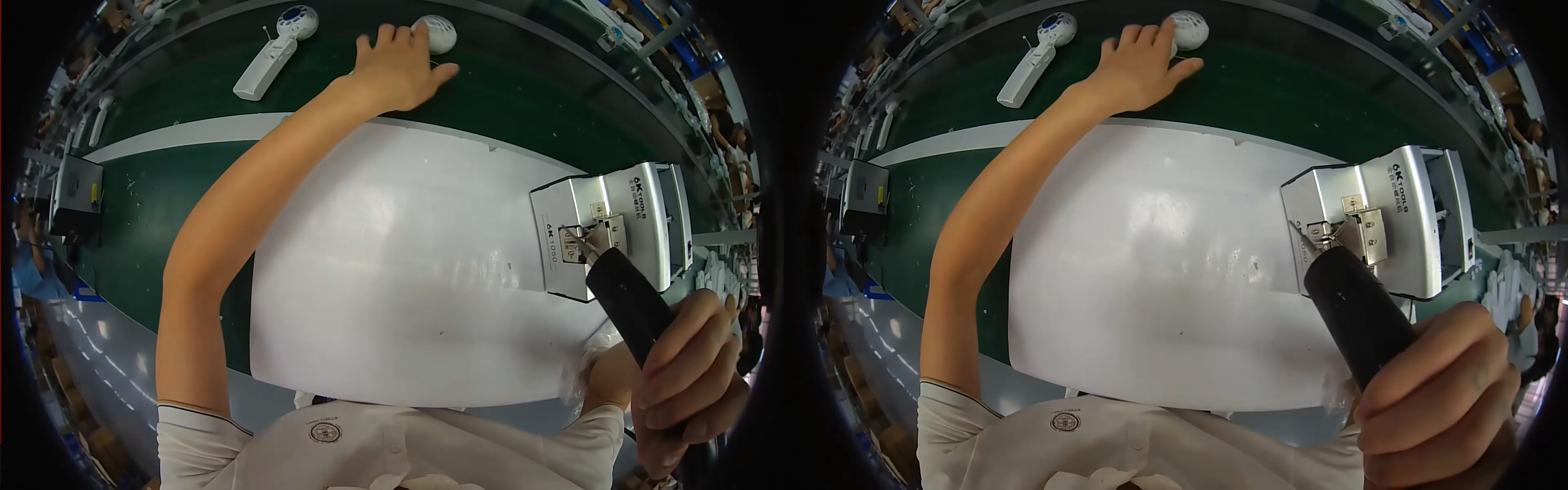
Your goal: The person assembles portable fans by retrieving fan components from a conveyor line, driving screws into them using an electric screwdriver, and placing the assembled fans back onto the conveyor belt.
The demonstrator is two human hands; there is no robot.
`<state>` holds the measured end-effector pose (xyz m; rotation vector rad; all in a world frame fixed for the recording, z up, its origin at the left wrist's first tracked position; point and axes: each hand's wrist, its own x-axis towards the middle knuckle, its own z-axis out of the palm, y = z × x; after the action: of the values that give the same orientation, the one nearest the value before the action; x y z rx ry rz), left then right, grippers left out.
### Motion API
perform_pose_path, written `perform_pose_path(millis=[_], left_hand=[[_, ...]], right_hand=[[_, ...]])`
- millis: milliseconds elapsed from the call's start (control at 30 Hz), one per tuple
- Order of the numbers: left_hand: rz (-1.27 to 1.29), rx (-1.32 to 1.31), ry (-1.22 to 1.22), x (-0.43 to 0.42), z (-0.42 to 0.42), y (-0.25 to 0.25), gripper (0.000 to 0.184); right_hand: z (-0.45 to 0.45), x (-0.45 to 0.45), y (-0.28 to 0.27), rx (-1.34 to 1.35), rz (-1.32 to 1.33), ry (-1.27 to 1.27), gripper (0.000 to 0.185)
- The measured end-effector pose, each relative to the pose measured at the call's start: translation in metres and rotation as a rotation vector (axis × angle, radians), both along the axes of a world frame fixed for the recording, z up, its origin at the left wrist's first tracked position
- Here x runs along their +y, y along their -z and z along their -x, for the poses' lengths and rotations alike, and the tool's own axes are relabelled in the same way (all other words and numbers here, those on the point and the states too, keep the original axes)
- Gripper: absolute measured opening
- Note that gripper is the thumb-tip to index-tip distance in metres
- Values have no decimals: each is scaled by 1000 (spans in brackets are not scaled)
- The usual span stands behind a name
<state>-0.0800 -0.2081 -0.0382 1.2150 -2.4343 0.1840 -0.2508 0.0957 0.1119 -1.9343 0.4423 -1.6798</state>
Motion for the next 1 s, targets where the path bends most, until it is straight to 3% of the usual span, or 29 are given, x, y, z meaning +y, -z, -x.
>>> perform_pose_path(millis=[67, 100, 167, 233, 267, 333, 500, 667, 733, 767, 833, 933, 1000], left_hand=[[161, 171, 233, 13, -26, 1, 60], [254, 230, 288, 7, -45, -13, 55], [290, 176, 3, -23, -107, -40, 53], [124, -76, -567, -76, -173, -34, 52], [-16, -108, -561, -128, -220, -20, 70], [-522, 127, -487, -135, -238, -31, 68], [-796, 192, -317, -129, -229, -34, 55], [-720, 218, -260, -105, -211, -51, 41], [-799, 589, -39, -83, -201, -54, 42], [-823, 586, -17, -68, -192, -56, 42], [-901, 867, 123, -9, -149, -83, 43], [-1261, 853, 396, 66, -109, -86, 33], [-1514, 771, 373, 128, -79, -86, 27]], right_hand=[[3, 2, 1, -3, 1, 2, 22], [6, 5, 1, -11, 2, 6, 22], [11, 8, 1, -23, -5, 14, 21], [15, 11, 0, -30, -2, 21, 21], [14, 12, 0, -32, -6, 18, 21], [14, 13, -1, -29, -6, 23, 21], [7, 7, 0, -23, -20, 31, 20], [9, 1, -2, -26, -60, 64, 19], [12, -1, -2, -35, -106, 92, 19], [15, -2, -6, -38, -136, 109, 19], [21, -7, -12, -42, -200, 146, 19], [27, -12, -18, -38, -272, 186, 18], [29, -15, -18, -35, -303, 189, 18]])
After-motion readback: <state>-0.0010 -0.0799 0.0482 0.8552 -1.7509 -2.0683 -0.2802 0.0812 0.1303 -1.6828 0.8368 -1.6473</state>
